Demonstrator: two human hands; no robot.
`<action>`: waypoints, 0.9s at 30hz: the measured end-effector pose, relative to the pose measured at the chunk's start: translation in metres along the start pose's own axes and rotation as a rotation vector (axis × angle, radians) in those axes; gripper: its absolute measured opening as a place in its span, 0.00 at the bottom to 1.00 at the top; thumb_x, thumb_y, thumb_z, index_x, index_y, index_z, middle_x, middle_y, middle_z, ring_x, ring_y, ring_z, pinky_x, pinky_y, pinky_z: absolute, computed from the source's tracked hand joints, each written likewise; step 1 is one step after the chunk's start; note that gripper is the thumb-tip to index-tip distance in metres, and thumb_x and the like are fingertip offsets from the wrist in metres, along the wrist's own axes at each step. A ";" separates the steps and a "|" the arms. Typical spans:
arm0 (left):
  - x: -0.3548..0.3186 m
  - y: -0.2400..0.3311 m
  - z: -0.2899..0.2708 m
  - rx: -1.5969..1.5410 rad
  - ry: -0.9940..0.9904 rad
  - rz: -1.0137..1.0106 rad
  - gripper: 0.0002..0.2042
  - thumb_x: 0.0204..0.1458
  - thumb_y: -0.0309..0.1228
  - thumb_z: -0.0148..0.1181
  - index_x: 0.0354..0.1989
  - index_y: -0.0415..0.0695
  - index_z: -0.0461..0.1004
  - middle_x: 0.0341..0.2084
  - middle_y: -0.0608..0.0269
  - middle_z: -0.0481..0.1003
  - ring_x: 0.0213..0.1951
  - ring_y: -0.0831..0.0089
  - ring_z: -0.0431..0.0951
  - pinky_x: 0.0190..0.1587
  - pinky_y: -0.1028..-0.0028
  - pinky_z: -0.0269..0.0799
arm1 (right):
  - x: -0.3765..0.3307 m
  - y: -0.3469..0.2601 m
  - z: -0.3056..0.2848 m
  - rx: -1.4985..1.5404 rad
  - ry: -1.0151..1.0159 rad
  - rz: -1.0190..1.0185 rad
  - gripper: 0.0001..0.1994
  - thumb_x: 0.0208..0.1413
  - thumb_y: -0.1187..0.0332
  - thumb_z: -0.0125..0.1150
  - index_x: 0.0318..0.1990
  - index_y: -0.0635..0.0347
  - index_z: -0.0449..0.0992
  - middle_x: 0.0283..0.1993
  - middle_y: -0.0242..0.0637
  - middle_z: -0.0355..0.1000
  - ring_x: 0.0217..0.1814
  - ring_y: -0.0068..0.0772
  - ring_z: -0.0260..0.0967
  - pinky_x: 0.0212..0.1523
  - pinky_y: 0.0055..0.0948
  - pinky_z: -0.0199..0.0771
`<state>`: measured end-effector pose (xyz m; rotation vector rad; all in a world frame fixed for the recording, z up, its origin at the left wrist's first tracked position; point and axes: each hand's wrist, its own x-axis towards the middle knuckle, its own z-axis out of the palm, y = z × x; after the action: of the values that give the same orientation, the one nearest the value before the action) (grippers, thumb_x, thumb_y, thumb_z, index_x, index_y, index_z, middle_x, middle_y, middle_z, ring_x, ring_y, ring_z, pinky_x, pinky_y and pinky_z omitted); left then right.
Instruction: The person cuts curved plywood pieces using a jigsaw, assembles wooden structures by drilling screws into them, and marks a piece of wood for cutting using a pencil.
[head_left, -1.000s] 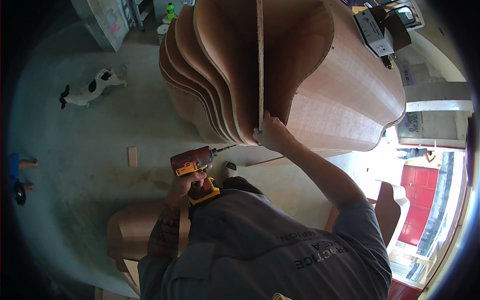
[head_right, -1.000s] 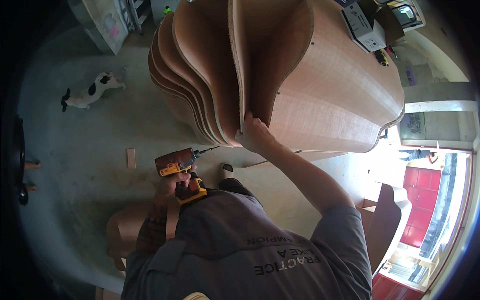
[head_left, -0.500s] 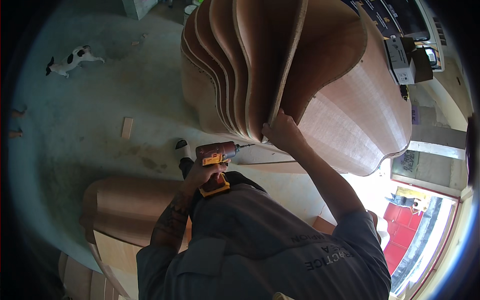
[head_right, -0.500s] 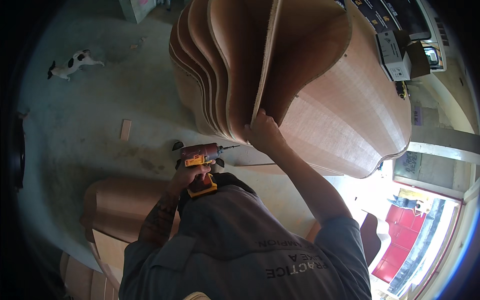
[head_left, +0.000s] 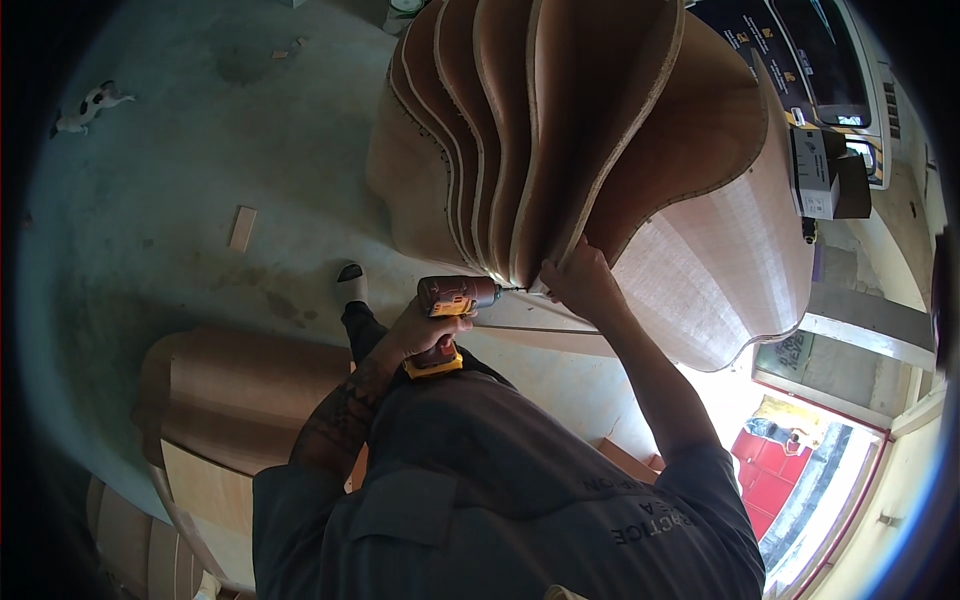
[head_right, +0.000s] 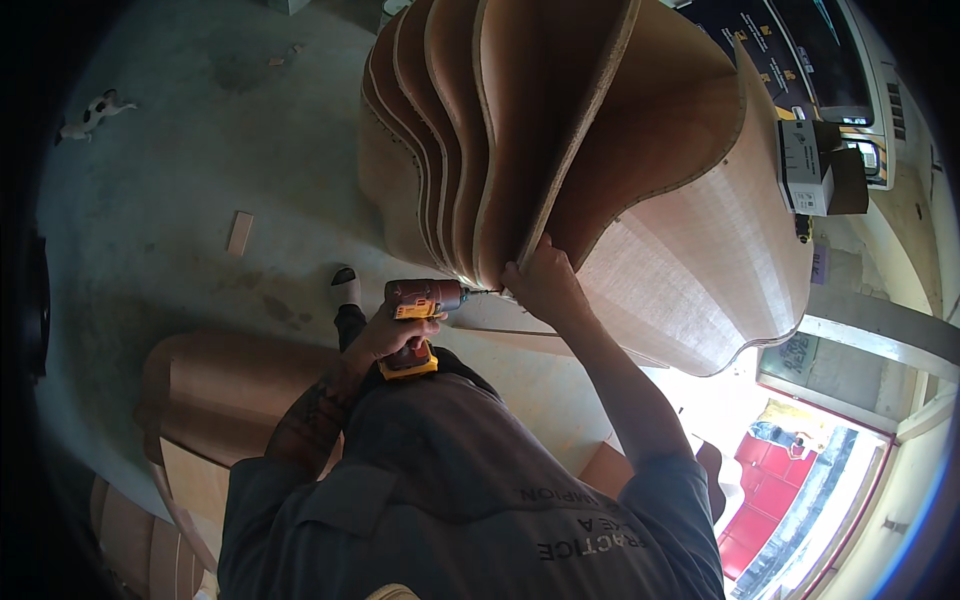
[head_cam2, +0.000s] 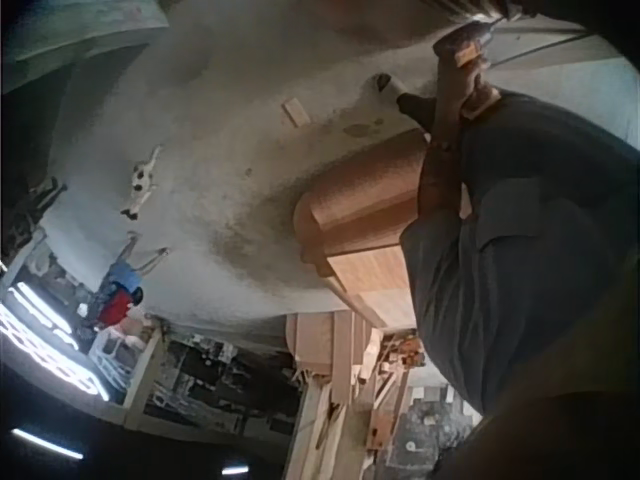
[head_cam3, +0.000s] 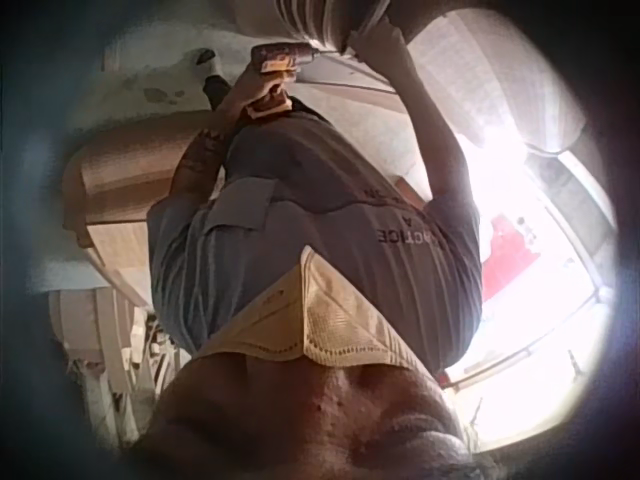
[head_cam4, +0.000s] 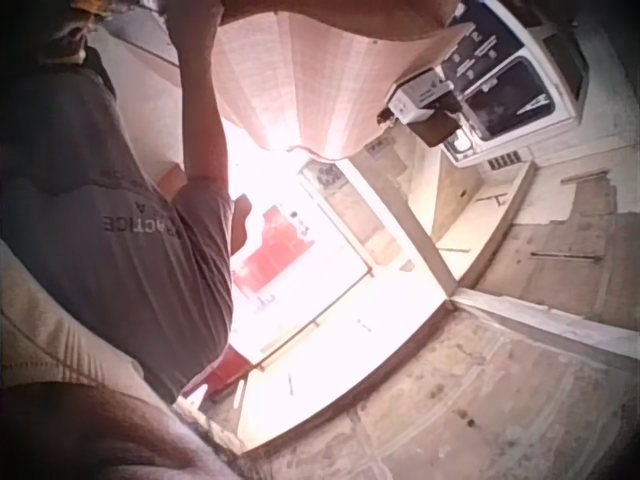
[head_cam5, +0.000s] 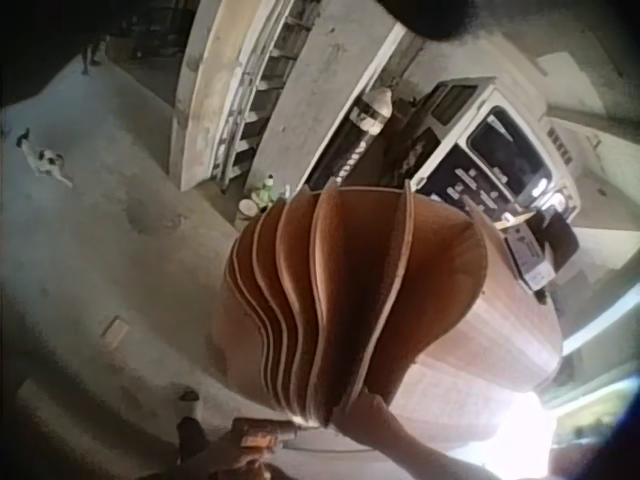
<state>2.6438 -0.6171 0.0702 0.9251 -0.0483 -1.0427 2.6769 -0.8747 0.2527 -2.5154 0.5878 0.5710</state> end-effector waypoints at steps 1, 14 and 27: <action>0.002 0.000 0.001 -0.005 0.001 0.001 0.17 0.57 0.25 0.71 0.53 0.36 0.78 0.42 0.61 0.84 0.22 0.80 0.77 0.25 0.75 0.76 | 0.001 0.002 0.002 0.009 0.012 -0.011 0.29 0.57 0.62 0.65 0.54 0.83 0.68 0.39 0.72 0.79 0.49 0.70 0.81 0.56 0.54 0.83; 0.004 -0.014 0.001 -0.016 0.014 -0.017 0.17 0.56 0.25 0.72 0.53 0.39 0.76 0.42 0.62 0.83 0.24 0.81 0.76 0.27 0.75 0.76 | -0.004 -0.010 -0.006 0.040 -0.056 0.016 0.25 0.60 0.66 0.63 0.53 0.85 0.65 0.29 0.59 0.81 0.35 0.53 0.86 0.42 0.44 0.88; 0.004 -0.030 0.000 0.062 0.043 -0.032 0.12 0.61 0.31 0.72 0.49 0.39 0.81 0.30 0.70 0.80 0.21 0.83 0.73 0.25 0.78 0.71 | -0.007 -0.022 -0.009 0.003 -0.067 0.036 0.23 0.62 0.66 0.63 0.53 0.82 0.66 0.26 0.52 0.81 0.30 0.45 0.86 0.38 0.40 0.88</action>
<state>2.6248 -0.6256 0.0479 1.0071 -0.0301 -1.0556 2.6845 -0.8601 0.2710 -2.4764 0.6095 0.6645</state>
